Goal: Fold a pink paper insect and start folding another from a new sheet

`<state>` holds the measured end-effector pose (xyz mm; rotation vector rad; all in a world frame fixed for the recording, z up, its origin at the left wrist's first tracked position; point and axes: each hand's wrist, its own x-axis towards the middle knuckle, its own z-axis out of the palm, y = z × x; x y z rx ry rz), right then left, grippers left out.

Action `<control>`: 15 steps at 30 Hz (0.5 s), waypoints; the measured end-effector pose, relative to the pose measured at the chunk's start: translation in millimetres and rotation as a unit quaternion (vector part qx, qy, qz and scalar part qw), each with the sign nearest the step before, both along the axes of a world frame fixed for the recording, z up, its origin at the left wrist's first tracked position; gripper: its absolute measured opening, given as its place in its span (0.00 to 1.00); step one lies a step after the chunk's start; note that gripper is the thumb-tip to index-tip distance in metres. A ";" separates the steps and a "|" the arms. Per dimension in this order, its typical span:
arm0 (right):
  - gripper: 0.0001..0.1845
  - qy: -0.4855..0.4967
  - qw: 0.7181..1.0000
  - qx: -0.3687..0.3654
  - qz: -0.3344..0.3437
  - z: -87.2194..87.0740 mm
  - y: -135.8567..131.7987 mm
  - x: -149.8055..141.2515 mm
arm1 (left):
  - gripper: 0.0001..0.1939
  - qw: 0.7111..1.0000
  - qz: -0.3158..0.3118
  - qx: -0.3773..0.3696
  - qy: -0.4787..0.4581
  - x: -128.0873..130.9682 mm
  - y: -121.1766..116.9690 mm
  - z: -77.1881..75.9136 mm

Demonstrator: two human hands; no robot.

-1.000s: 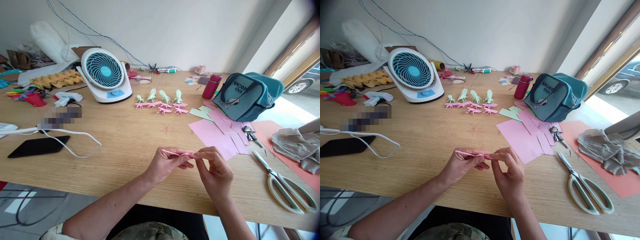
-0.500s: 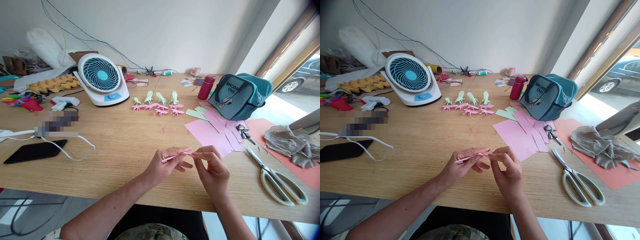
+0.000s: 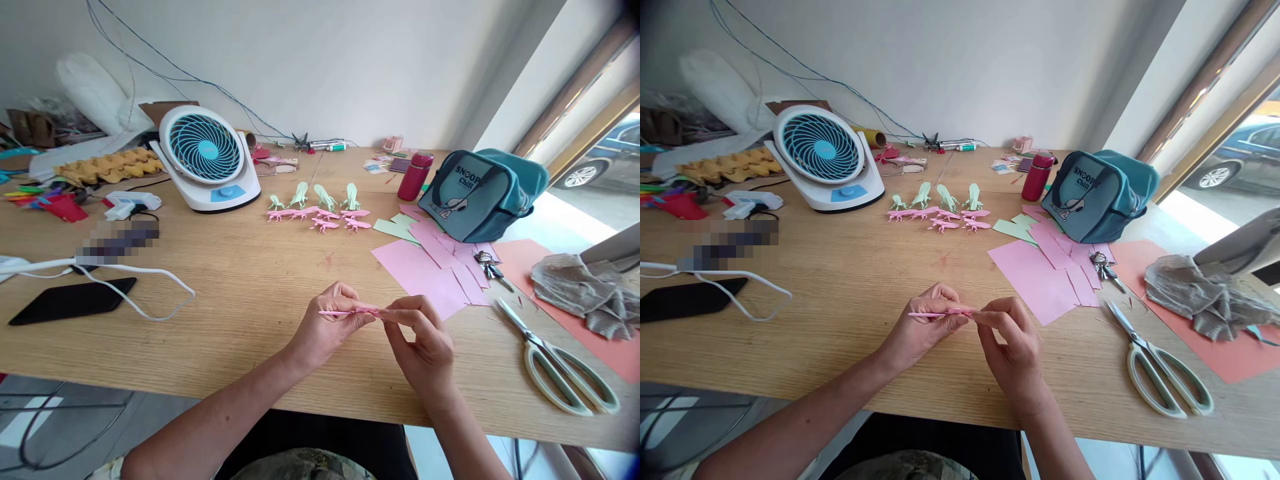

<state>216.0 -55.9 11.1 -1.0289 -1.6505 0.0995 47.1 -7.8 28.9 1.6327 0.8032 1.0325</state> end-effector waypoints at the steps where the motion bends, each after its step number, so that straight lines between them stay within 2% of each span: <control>1: 0.17 0.004 1.000 0.000 0.004 0.3 0.3 0.0 | 0.12 0.999 0.006 0.028 0.015 -1.3 1.0 0.5; 4: 0.18 0.022 1.000 -0.003 0.017 1.7 1.5 0.3 | 0.12 0.998 -0.013 0.053 0.024 -2.3 3.2 1.5; 8: 0.20 0.035 0.999 -0.001 0.029 4.7 3.3 1.6 | 0.18 0.995 -0.072 -0.061 -0.034 1.8 3.2 2.2; 11: 0.21 0.017 0.999 0.004 0.033 7.5 4.2 2.2 | 0.19 0.988 -0.070 -0.110 -0.077 4.9 2.2 2.3; 15: 0.18 -0.001 1.000 -0.006 0.020 10.7 4.3 -0.2 | 0.16 0.987 -0.041 -0.122 -0.094 5.0 1.0 3.6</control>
